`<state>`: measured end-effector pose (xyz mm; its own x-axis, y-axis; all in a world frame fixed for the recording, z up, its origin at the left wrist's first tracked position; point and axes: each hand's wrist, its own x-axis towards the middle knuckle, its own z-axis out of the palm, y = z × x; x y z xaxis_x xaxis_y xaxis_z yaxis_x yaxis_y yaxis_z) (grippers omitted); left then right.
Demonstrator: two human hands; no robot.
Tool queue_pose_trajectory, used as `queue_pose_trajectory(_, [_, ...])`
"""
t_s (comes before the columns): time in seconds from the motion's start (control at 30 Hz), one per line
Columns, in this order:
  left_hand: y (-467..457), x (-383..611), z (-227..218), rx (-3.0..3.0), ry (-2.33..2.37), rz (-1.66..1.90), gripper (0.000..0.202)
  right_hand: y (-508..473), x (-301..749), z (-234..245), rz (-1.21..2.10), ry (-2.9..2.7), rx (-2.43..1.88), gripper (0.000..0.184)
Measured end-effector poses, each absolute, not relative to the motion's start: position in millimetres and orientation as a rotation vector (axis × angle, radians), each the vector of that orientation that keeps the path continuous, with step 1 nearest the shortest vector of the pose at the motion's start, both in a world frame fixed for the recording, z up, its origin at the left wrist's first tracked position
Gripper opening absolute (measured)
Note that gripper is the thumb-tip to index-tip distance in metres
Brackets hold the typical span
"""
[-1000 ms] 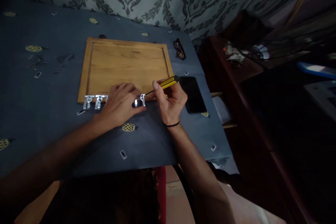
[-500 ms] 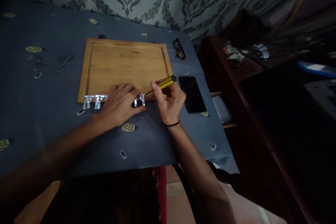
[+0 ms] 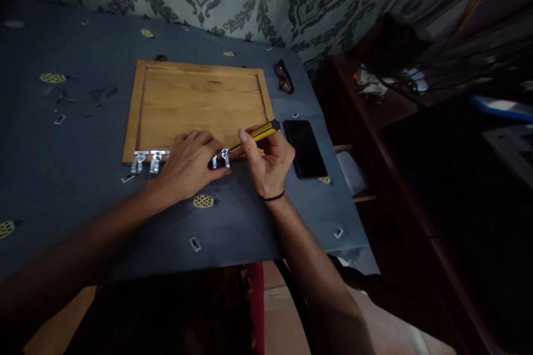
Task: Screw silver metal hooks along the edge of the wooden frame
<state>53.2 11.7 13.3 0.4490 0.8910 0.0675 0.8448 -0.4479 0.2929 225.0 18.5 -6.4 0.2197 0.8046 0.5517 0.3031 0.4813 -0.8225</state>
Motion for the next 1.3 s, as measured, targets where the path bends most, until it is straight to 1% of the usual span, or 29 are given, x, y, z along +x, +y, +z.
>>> queue_pose_trajectory(0.53, [12, 54, 16, 2.506, 1.506, 0.262, 0.037, 20, 221, -5, 0.512, -1.372, -1.048, 0.042])
queue_pose_trajectory(0.93, [12, 53, 13, 2.507, 1.505, 0.294, 0.039, 18, 237, 14, 0.756, -1.535, -1.097, 0.049])
queue_pose_trajectory(1.0, [12, 54, 12, 2.510, 1.510, 0.303, 0.039, 19, 238, 14, 0.734, -1.545, -1.102, 0.048])
queue_pose_trajectory(1.13, [12, 53, 10, 2.527, 1.515, 0.309, 0.038, 22, 238, 8, 0.657, -1.537, -1.130, 0.042])
queue_pose_trajectory(1.2, [12, 53, 10, 2.529, 1.515, 0.306, 0.039, 23, 237, 3, 0.551, -1.541, -1.158, 0.040])
queue_pose_trajectory(1.3, [12, 53, 12, 2.522, 1.509, 0.274, 0.039, 23, 232, -5, 0.316, -1.543, -1.188, 0.043])
